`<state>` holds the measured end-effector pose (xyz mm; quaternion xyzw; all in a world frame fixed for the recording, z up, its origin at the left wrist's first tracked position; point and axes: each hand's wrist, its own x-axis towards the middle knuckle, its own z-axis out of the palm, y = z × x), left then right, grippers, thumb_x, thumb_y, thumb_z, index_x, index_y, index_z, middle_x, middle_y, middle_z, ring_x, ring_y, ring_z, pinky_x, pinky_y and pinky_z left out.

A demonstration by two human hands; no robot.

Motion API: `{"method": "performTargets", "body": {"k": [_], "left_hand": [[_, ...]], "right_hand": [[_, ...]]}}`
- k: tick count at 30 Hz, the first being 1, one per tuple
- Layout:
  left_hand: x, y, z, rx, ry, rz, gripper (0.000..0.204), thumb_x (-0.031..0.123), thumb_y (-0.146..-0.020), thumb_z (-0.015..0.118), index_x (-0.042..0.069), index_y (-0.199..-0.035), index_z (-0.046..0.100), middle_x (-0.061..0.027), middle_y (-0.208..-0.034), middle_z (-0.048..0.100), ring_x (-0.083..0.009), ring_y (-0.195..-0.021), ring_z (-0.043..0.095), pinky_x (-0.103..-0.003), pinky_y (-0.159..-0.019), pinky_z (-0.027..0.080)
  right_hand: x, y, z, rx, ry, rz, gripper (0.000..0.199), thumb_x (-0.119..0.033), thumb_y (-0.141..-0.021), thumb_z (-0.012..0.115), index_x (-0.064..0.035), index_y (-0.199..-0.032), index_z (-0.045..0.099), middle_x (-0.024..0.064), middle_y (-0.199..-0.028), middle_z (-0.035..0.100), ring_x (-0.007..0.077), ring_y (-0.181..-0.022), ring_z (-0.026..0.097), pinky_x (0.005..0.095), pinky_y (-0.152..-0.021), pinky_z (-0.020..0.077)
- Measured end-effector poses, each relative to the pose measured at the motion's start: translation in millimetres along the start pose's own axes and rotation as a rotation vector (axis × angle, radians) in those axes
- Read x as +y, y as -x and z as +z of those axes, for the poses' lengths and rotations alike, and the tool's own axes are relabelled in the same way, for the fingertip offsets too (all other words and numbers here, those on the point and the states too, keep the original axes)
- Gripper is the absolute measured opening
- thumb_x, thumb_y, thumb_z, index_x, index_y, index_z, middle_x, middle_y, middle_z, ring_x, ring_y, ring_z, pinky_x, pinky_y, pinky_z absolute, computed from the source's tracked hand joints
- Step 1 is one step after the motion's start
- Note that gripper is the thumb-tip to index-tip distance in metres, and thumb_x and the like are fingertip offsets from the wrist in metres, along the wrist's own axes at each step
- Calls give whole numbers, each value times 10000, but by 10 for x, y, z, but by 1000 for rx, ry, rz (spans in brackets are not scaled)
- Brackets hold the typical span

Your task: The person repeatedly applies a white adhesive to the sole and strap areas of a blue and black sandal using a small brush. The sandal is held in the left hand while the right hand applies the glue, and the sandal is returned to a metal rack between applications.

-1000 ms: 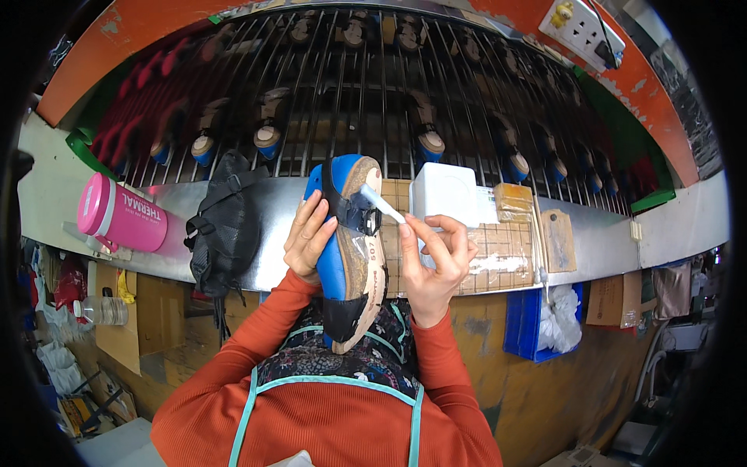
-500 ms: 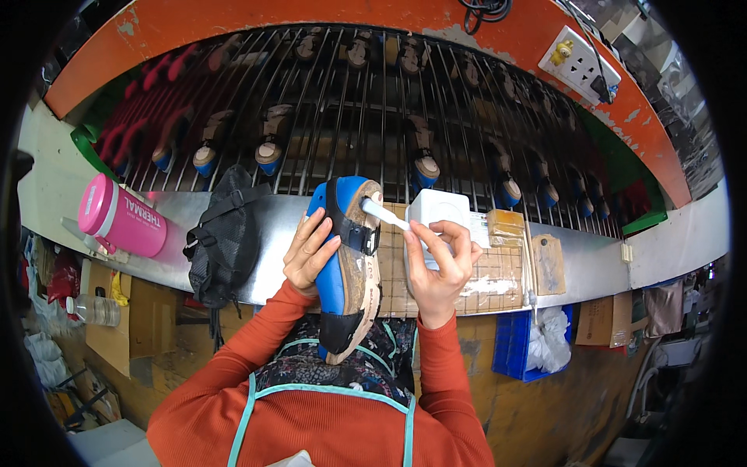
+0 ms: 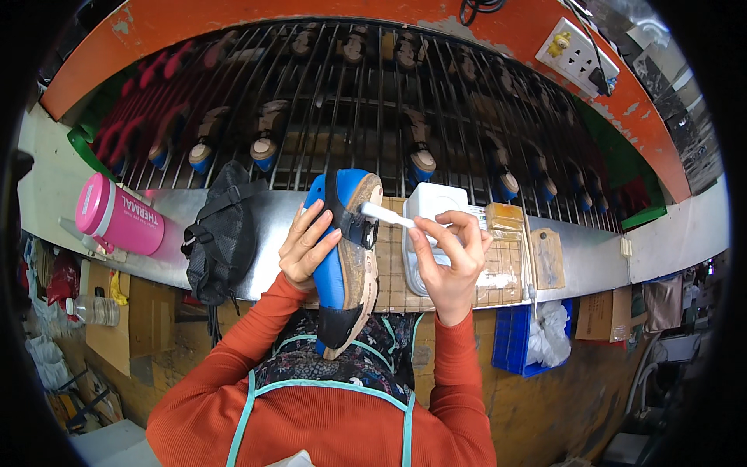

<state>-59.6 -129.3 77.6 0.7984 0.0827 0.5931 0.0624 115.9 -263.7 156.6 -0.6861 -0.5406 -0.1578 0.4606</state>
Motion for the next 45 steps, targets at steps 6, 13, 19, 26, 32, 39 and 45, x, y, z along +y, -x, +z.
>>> {"method": "performTargets", "body": {"k": [6, 13, 19, 26, 32, 39, 45], "left_hand": [[-1, -41, 4, 1, -3, 24, 320, 114, -760, 718, 89, -1077, 676, -182, -1192, 644, -400, -1161, 586, -557, -1002, 430], [24, -90, 3, 38, 1, -20, 362, 102, -765, 712, 163, -1121, 682, -108, -1200, 658, -346, -1153, 603, -526, -984, 456], [25, -121, 2, 34, 0, -5, 355, 102, -777, 700, 163, -1127, 681, -107, -1203, 657, -342, -1156, 603, -525, -990, 451], [37, -147, -10, 29, 2, -13, 336, 94, -778, 692, 134, -1112, 687, -110, -1200, 658, -340, -1153, 605, -530, -1011, 432], [23, -153, -21, 29, 1, -28, 308, 97, -787, 685, 105, -1094, 694, -124, -1200, 657, -344, -1164, 597, -537, -1011, 429], [13, -111, 51, 152, 108, -76, 326, 135, -794, 710, 99, -1113, 653, -176, -1220, 634, -387, -1180, 577, -547, -1008, 428], [-34, -88, 127, 273, 87, -66, 355, 135, -811, 724, 100, -1124, 559, -213, -1225, 617, -419, -1169, 573, -539, -990, 453]], "right_hand": [[-24, 23, -21, -24, 6, -41, 181, -150, -728, 795, -137, -903, 753, 1, -909, 609, 114, -690, 500, 306, -758, 292], [-17, 53, -42, -29, -4, -76, 194, -128, -709, 802, -139, -897, 755, -4, -871, 612, 123, -731, 507, 317, -754, 281], [-9, 58, -62, 4, 44, -151, 231, -110, -676, 814, -151, -896, 756, -5, -866, 614, 128, -752, 507, 319, -753, 281], [-33, 58, -107, 6, 96, -214, 234, -108, -670, 811, -167, -890, 755, -9, -861, 612, 132, -758, 517, 321, -751, 284], [-15, -46, -236, -195, 48, -226, 196, -107, -696, 804, -135, -884, 759, 10, -864, 608, 131, -762, 547, 313, -730, 338], [20, 49, -88, -117, -290, 24, 167, -82, -739, 790, -58, -901, 758, 39, -892, 604, 96, -685, 542, 220, -573, 417], [-32, 229, -61, -168, -556, 192, 132, -60, -790, 754, -1, -906, 738, 60, -914, 589, 84, -719, 549, 207, -592, 428]]}}
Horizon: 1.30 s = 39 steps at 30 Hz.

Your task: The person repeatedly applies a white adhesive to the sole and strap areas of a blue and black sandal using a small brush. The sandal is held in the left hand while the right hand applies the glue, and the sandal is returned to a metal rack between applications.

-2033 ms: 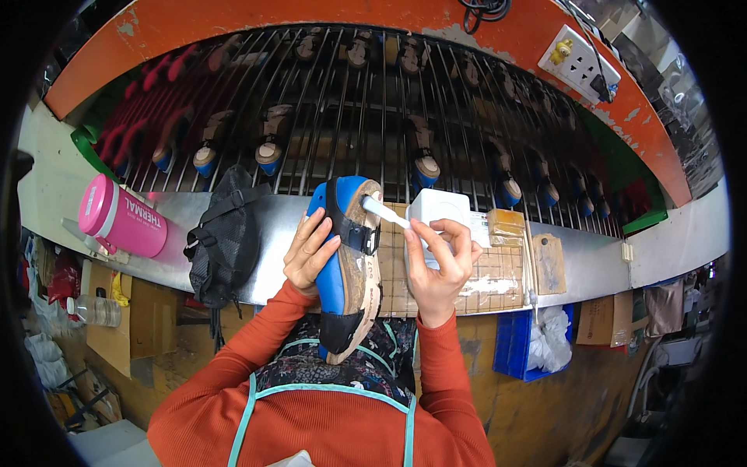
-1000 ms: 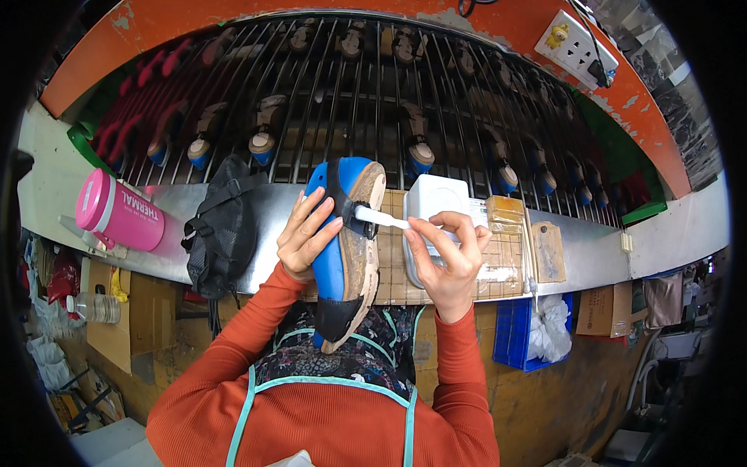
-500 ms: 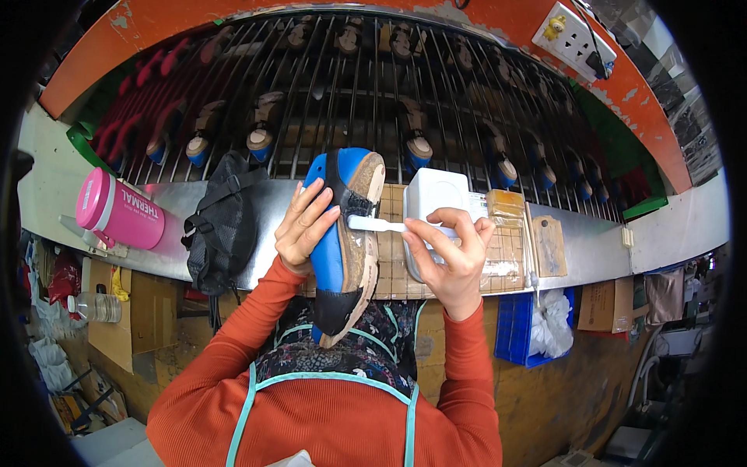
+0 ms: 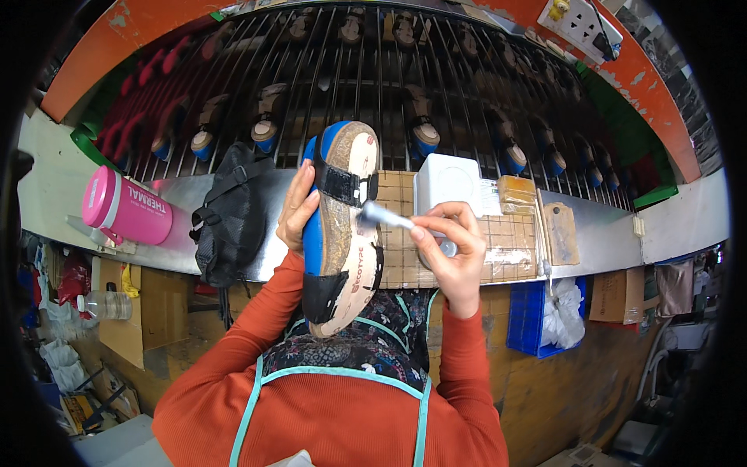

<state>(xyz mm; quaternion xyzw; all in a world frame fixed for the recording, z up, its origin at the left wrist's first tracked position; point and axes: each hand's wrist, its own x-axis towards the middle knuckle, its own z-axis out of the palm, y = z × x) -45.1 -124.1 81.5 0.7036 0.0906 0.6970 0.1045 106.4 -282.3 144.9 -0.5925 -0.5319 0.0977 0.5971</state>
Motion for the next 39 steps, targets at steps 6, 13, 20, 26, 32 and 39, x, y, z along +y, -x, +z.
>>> {"method": "performTargets", "body": {"k": [6, 13, 20, 26, 32, 39], "left_hand": [[-67, -5, -18, 39, -70, 35, 368, 140, -809, 726, 102, -1129, 548, -214, -1242, 605, -428, -1165, 572, -533, -987, 461], [-64, 14, -132, -75, -77, 65, 324, 98, -815, 692, 158, -1117, 591, -166, -1247, 617, -408, -1205, 548, -553, -1013, 426], [-75, 29, -212, -154, -127, 100, 333, 109, -790, 709, 173, -1098, 598, -137, -1229, 632, -395, -1193, 558, -572, -997, 432], [-76, -15, -256, -229, -169, 146, 329, 130, -789, 714, 195, -1090, 600, -90, -1227, 640, -375, -1180, 571, -576, -974, 450], [-102, -23, -244, -247, -186, 160, 323, 129, -793, 709, 207, -1087, 602, -65, -1227, 643, -365, -1173, 577, -569, -961, 466], [-110, -33, -246, -237, -157, 136, 333, 118, -789, 711, 199, -1092, 601, -84, -1222, 644, -374, -1175, 576, -571, -968, 460]], "right_hand": [[-88, 389, 143, 66, -30, 211, 115, -42, -803, 733, 5, -907, 736, 64, -867, 587, 104, -741, 544, 220, -638, 434], [-208, 408, 172, 106, 55, 186, 153, -46, -765, 761, -34, -917, 752, 50, -879, 595, 87, -688, 517, 257, -677, 430], [-178, 312, 249, 147, 322, 75, 161, -112, -748, 787, -90, -905, 761, 11, -885, 600, 86, -608, 471, 272, -758, 305], [-175, 235, 313, 193, 571, -91, 212, -107, -729, 791, -124, -938, 758, 1, -879, 608, 116, -695, 508, 306, -762, 274], [-168, 214, 386, 295, 766, -253, 256, -132, -712, 806, -151, -963, 756, 1, -880, 611, 113, -782, 545, 322, -763, 251], [-130, 128, 384, 335, 705, -327, 261, -135, -702, 811, -147, -957, 757, -3, -861, 613, 112, -784, 551, 319, -761, 255]]}}
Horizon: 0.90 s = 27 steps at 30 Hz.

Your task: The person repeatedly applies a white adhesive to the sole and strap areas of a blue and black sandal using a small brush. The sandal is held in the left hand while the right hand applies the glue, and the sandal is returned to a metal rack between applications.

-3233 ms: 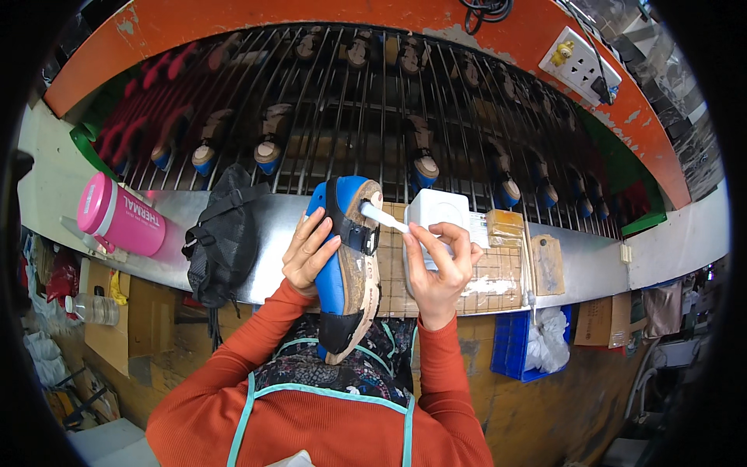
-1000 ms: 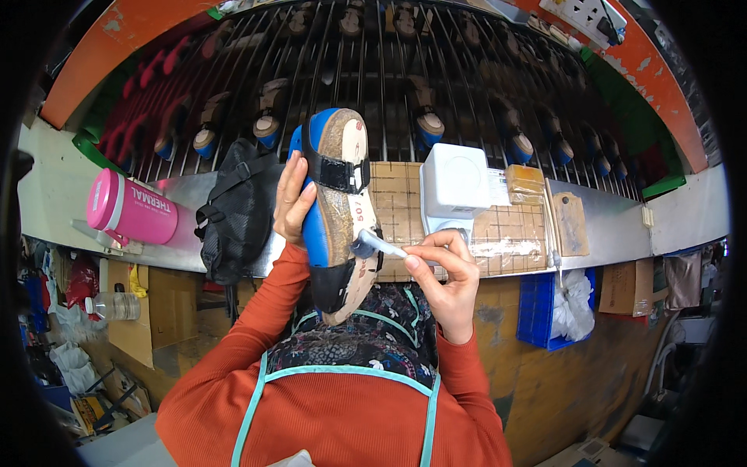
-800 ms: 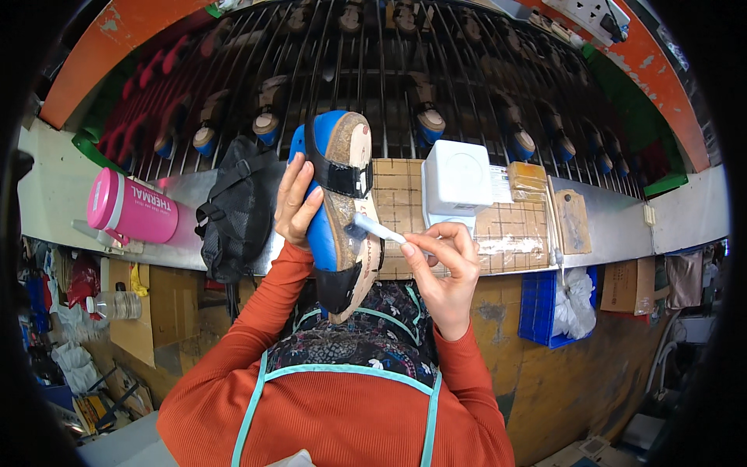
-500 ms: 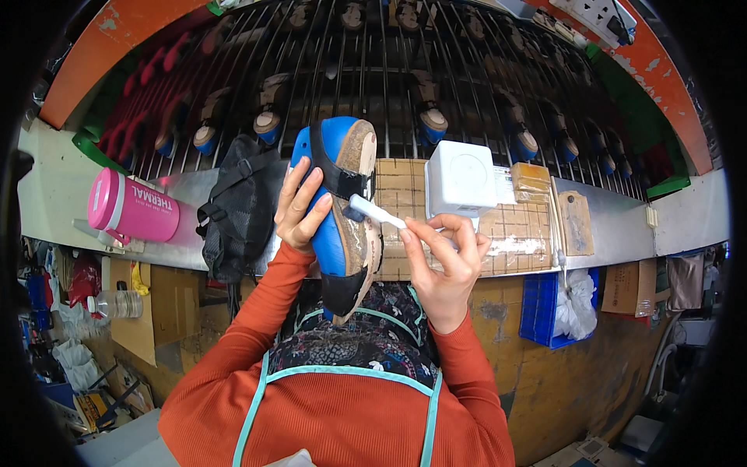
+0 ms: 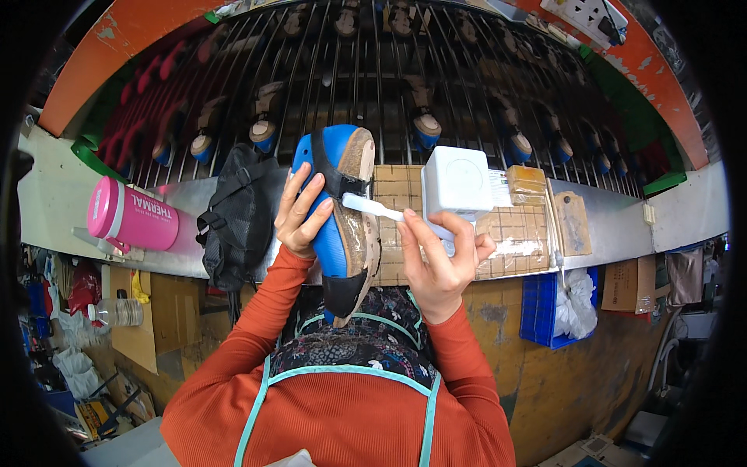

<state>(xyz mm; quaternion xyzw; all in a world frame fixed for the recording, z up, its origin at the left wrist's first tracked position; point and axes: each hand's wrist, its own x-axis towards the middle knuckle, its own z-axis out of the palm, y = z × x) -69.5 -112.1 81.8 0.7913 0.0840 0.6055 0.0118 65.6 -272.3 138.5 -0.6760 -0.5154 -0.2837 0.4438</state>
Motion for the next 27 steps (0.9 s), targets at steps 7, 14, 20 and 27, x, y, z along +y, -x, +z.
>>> {"method": "performTargets", "body": {"k": [7, 14, 20, 27], "left_hand": [[-36, -32, 9, 45, 6, -9, 333, 114, -794, 707, 188, -1101, 600, -107, -1212, 645, -385, -1173, 575, -568, -980, 450], [-77, -61, 41, 101, 15, -27, 322, 93, -807, 694, 185, -1106, 618, -129, -1229, 636, -395, -1175, 573, -556, -997, 435], [-112, -85, 94, 146, -23, -25, 307, 107, -826, 678, 177, -1116, 609, -133, -1231, 635, -393, -1178, 572, -545, -1002, 436], [-128, -122, 151, 176, -61, -18, 286, 111, -831, 681, 145, -1105, 607, -166, -1224, 632, -399, -1174, 574, -540, -997, 446]], "right_hand": [[109, -95, -91, -234, -222, 108, 195, -127, -711, 799, -122, -901, 755, -7, -832, 619, 121, -755, 543, 307, -727, 283], [188, -39, -152, -328, -337, 185, 175, -129, -709, 798, -112, -876, 751, -8, -809, 610, 113, -643, 492, 287, -707, 294], [176, 73, -181, -320, -421, 284, 168, -128, -715, 794, -103, -874, 749, -3, -814, 608, 112, -626, 480, 280, -705, 298], [115, 171, -219, -255, -373, 282, 179, -117, -703, 796, -100, -875, 750, 0, -816, 612, 131, -688, 510, 294, -719, 313]]}}
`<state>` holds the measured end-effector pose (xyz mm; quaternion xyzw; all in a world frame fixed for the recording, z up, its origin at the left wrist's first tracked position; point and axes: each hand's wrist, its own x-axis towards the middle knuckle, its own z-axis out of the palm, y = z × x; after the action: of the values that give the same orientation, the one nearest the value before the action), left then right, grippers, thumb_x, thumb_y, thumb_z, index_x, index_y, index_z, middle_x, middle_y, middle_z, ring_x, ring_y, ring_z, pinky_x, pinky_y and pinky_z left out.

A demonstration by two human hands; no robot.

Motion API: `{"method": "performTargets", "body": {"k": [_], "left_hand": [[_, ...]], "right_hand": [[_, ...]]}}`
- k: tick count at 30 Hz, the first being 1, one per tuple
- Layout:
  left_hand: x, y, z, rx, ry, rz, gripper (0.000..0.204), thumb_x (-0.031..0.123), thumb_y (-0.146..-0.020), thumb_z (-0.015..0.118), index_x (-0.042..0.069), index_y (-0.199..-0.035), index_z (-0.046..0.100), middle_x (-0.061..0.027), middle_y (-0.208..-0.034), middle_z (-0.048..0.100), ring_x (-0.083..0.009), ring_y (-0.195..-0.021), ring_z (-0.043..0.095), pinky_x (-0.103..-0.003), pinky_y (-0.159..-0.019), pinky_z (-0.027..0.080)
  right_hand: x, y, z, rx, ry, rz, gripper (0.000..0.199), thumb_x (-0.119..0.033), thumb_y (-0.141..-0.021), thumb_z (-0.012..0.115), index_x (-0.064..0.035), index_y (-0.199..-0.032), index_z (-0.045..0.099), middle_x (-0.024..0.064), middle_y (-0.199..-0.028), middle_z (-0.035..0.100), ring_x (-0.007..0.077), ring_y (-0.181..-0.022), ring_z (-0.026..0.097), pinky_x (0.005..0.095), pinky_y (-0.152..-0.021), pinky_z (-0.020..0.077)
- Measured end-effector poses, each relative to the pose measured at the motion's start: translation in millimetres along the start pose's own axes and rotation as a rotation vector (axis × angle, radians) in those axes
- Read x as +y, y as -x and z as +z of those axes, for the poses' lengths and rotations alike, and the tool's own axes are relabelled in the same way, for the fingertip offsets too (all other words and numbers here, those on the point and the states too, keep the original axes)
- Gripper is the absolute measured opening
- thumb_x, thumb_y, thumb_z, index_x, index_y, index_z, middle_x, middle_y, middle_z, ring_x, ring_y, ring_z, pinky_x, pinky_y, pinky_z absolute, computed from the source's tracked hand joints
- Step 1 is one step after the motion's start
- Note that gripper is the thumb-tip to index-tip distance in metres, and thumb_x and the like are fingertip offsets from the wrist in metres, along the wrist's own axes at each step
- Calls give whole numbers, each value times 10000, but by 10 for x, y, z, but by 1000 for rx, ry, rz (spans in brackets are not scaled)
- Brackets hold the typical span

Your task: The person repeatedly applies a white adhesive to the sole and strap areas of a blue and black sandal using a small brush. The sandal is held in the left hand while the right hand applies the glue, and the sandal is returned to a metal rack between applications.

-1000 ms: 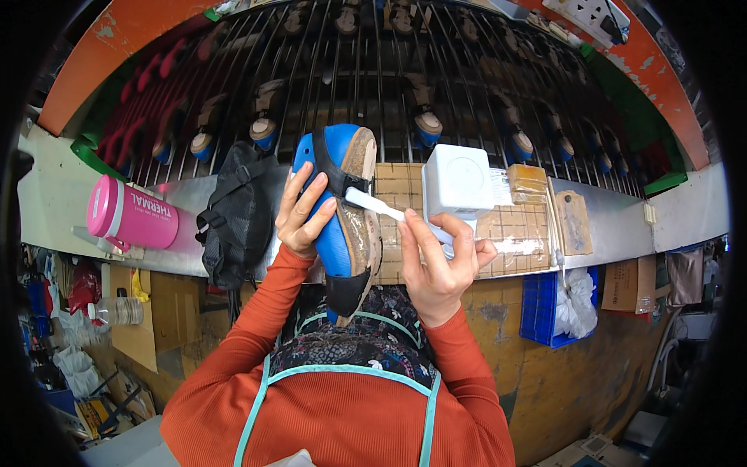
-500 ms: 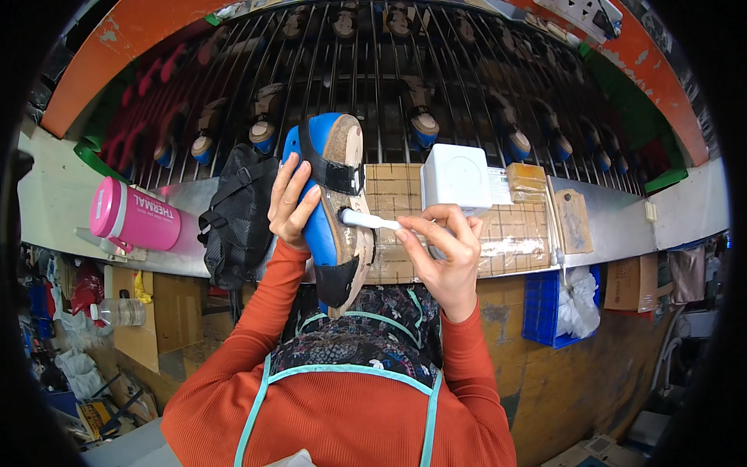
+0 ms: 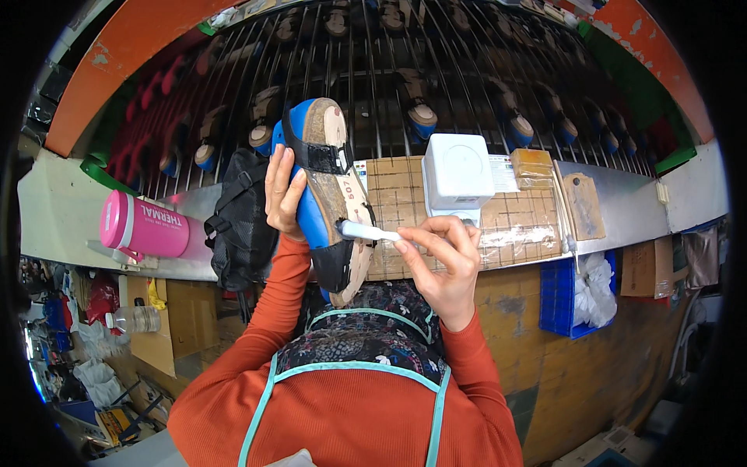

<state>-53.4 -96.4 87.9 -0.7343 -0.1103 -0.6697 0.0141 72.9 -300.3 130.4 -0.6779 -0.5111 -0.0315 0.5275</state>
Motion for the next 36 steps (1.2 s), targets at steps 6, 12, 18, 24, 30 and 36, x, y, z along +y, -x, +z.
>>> {"method": "performTargets", "body": {"k": [6, 12, 18, 24, 30, 36], "left_hand": [[13, -17, 67, 61, -18, -12, 307, 130, -818, 704, 115, -1107, 600, -190, -1218, 628, -419, -1165, 576, -542, -981, 458], [44, -52, 130, 108, -32, -52, 306, 139, -829, 695, 102, -1117, 601, -196, -1234, 620, -420, -1168, 574, -546, -968, 461], [65, -72, 153, 87, -78, -131, 340, 136, -820, 688, 98, -1153, 631, -201, -1259, 605, -404, -1197, 557, -514, -996, 443], [26, -51, 134, 65, -132, -184, 348, 90, -804, 677, 92, -1151, 659, -195, -1266, 603, -400, -1200, 554, -494, -1006, 438], [23, -11, 125, 55, -139, -180, 373, 108, -794, 687, 130, -1165, 659, -181, -1277, 601, -400, -1204, 552, -522, -1006, 425], [-25, -13, 72, 43, -134, -152, 367, 114, -801, 676, 140, -1167, 659, -177, -1287, 595, -405, -1204, 549, -528, -1009, 421]], "right_hand": [[-45, 62, -5, 62, 50, -58, 201, -110, -691, 800, -103, -887, 753, 6, -830, 618, 148, -734, 534, 304, -727, 316], [-6, -18, 36, 121, -111, 48, 179, -99, -735, 788, -78, -908, 750, 27, -859, 609, 147, -734, 535, 290, -712, 378], [-25, -19, 116, 67, -338, 297, 121, -65, -804, 740, -25, -918, 743, 65, -873, 589, 138, -788, 560, 275, -706, 446], [-113, 60, 49, 4, -394, 259, 131, -43, -795, 740, -12, -922, 742, 62, -895, 587, 124, -789, 557, 242, -678, 449], [-124, -16, 155, 60, -328, 221, 146, -44, -798, 745, -19, -942, 741, 54, -900, 579, 94, -729, 526, 225, -614, 432], [-92, -135, 201, 89, -111, 95, 162, -56, -785, 759, -37, -946, 746, 50, -911, 584, 100, -676, 516, 225, -610, 415]]}}
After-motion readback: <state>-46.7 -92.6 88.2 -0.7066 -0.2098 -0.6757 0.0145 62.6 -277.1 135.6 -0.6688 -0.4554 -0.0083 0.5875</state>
